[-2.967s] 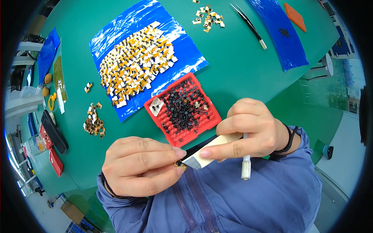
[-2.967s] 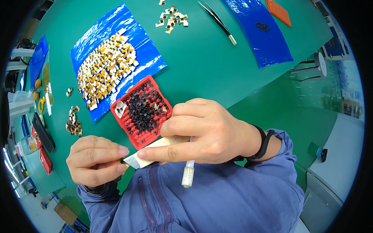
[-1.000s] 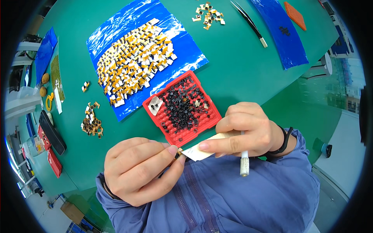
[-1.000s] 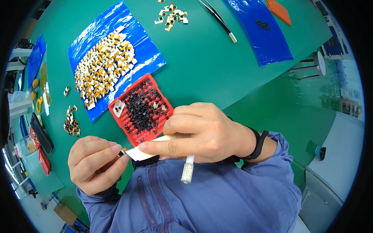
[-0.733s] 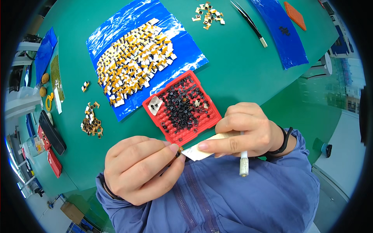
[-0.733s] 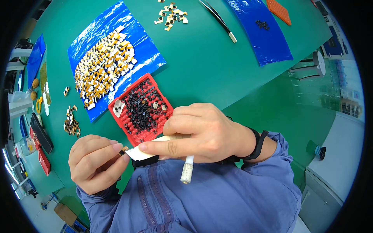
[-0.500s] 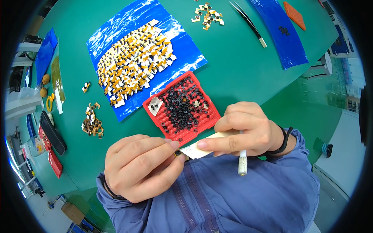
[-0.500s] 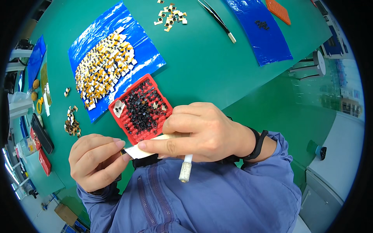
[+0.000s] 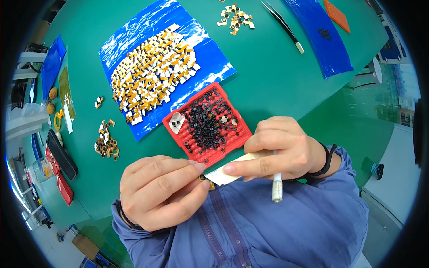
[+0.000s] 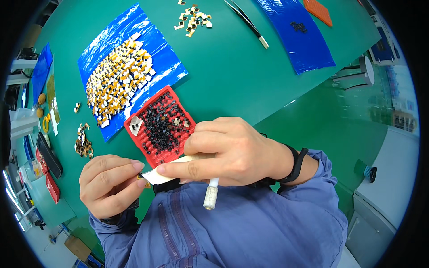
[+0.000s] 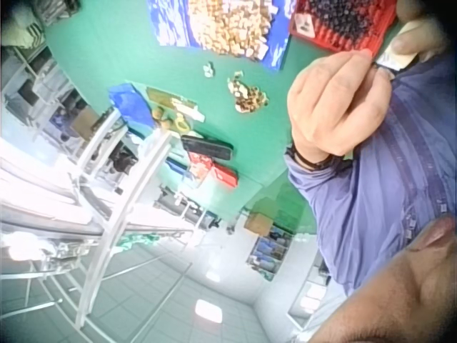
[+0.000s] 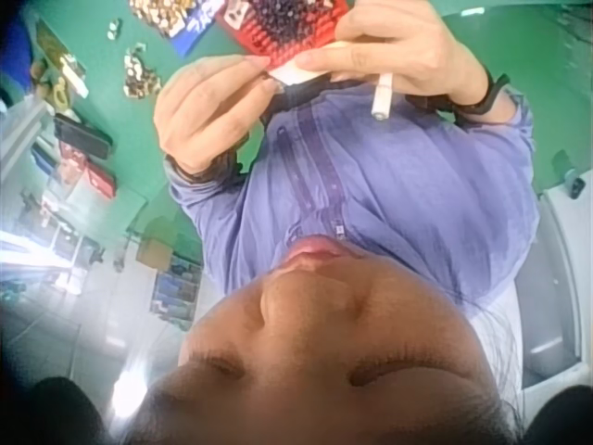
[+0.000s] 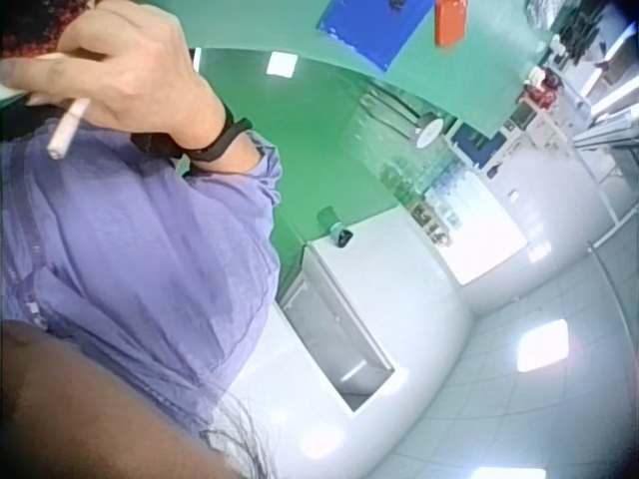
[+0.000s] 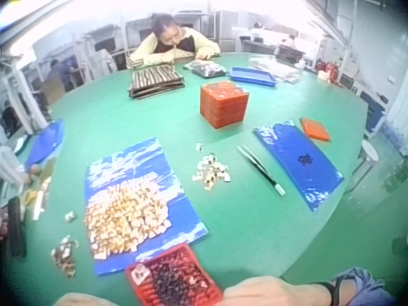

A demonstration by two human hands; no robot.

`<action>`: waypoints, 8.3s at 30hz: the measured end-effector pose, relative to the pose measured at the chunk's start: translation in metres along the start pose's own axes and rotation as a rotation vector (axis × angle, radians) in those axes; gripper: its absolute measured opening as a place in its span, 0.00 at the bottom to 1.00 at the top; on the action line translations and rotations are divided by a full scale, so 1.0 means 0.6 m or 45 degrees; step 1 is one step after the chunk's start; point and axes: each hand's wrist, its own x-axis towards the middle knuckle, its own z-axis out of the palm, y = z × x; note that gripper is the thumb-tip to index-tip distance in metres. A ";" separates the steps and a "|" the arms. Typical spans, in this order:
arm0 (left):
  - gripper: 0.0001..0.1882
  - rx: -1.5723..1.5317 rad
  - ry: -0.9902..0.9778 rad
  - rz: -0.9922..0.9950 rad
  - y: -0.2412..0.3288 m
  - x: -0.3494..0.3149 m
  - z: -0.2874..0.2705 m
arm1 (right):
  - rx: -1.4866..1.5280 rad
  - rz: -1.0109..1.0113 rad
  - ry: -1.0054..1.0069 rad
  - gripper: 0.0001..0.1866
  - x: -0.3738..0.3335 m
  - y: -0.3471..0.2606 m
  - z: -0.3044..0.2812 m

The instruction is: The person assembles small electronic components by hand. They pick up tiny black parts from a red tray and attach them to yellow-and-white modules, then place the assembled units onto a blue sheet on the table.

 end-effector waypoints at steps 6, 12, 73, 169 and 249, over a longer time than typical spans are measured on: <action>0.10 -0.080 -0.016 -0.009 0.000 0.000 0.000 | -0.002 -0.007 -0.023 0.17 0.001 0.001 -0.002; 0.08 -0.198 -0.045 -0.060 0.000 0.002 -0.005 | 0.003 -0.026 0.001 0.15 0.002 0.002 0.000; 0.10 -0.300 0.152 -0.459 -0.009 -0.013 0.005 | -1.171 0.482 0.394 0.21 -0.036 0.049 -0.081; 0.02 -0.060 0.191 -1.467 -0.093 -0.073 -0.119 | 0.537 0.392 -0.508 0.11 0.155 0.111 -0.049; 0.07 -1.666 0.386 -1.001 -0.050 -0.033 0.018 | 0.815 0.549 -0.706 0.05 0.155 0.096 -0.043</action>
